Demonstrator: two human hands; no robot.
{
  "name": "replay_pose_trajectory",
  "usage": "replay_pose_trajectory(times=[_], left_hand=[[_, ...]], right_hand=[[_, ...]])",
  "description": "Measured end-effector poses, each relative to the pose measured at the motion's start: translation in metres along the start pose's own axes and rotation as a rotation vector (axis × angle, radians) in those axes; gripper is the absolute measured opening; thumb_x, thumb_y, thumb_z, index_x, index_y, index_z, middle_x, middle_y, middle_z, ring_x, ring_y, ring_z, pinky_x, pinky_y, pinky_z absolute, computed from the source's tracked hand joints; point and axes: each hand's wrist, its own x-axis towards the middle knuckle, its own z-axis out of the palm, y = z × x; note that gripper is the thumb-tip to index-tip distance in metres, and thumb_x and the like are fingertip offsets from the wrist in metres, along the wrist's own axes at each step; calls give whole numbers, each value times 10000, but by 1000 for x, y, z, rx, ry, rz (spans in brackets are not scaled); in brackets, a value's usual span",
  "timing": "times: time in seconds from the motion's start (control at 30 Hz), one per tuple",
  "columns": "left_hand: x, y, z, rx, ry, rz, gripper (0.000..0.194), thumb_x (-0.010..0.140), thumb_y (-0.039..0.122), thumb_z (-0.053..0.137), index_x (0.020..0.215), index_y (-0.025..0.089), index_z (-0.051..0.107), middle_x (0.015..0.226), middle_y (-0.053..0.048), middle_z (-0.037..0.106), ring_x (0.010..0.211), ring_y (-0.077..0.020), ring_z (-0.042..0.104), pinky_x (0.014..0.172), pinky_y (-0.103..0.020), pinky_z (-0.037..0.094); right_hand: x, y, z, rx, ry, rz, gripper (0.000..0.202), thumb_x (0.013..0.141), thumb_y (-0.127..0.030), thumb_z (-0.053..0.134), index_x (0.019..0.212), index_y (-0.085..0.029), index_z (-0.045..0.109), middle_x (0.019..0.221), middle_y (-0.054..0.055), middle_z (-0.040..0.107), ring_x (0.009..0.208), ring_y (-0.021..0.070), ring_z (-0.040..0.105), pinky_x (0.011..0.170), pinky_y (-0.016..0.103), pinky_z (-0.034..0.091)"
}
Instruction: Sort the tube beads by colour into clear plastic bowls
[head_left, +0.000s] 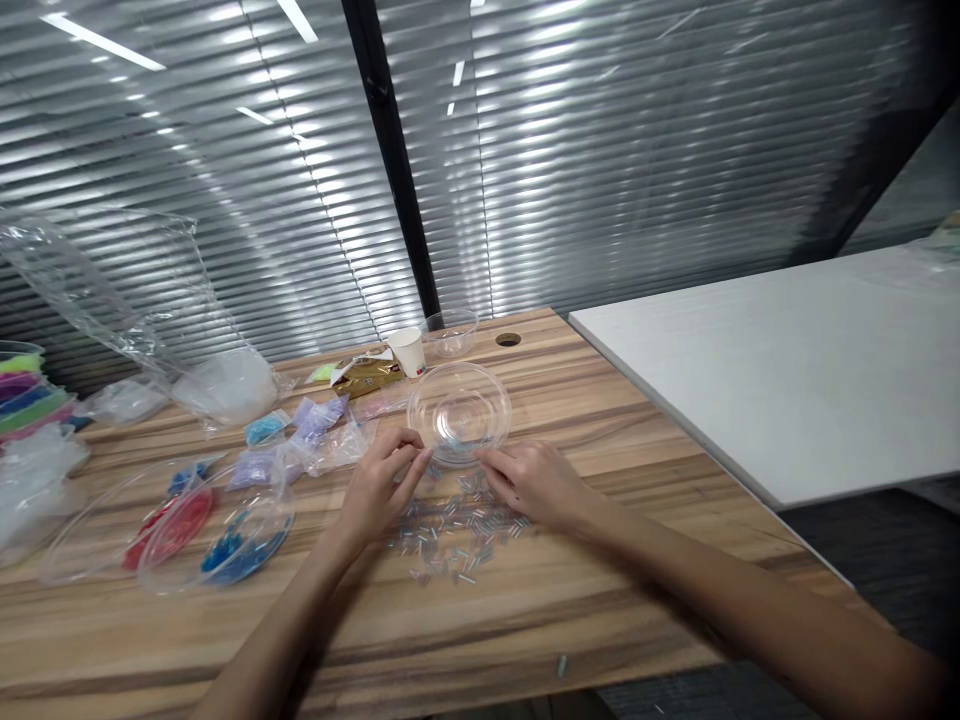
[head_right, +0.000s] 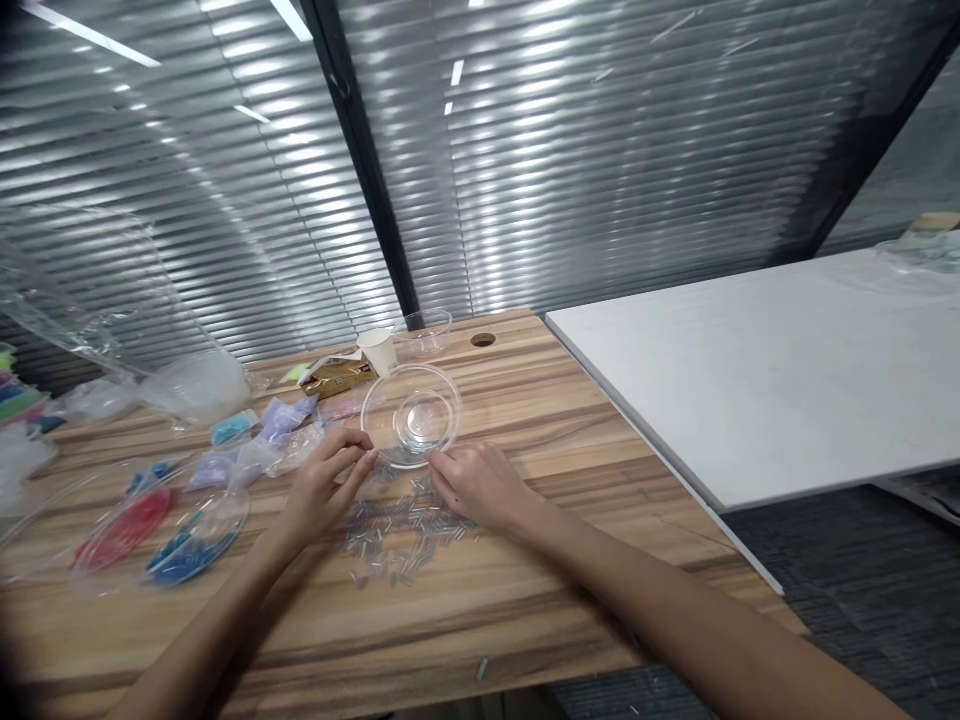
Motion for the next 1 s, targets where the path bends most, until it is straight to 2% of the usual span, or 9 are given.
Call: replay_pose_trajectory(times=[0.2, 0.43, 0.73, 1.0], left_hand=[[0, 1, 1, 32, -48, 6, 147, 864, 168, 455, 741, 129, 524, 849, -52, 516, 780, -112, 475, 704, -248, 388], [-1, -1, 1, 48, -78, 19, 132, 862, 172, 462, 754, 130, 525, 867, -54, 515, 790, -114, 480, 709, -249, 396], [0, 1, 1, 84, -174, 37, 145, 874, 195, 447, 781, 134, 541, 889, -51, 522, 807, -114, 497, 721, -243, 402], [-3, -1, 6, 119, -255, 71, 177, 889, 213, 419, 824, 130, 562, 901, -62, 534, 830, -124, 502, 731, -243, 416]], right_hand=[[0, 0, -1, 17, -72, 40, 270, 896, -270, 354, 1029, -213, 582, 740, 34, 643, 634, 116, 557, 552, 232, 223], [0, -1, -2, 38, -88, 43, 281, 900, -273, 352, 1032, -174, 579, 758, 60, 639, 661, 117, 560, 583, 216, 270], [0, 0, -1, 8, -86, 35, 275, 900, -275, 343, 1065, -222, 556, 740, 27, 640, 641, 118, 560, 554, 235, 220], [-1, -1, -2, 15, -99, 28, 225, 892, -268, 365, 967, -195, 565, 756, 32, 633, 653, 115, 550, 555, 235, 207]])
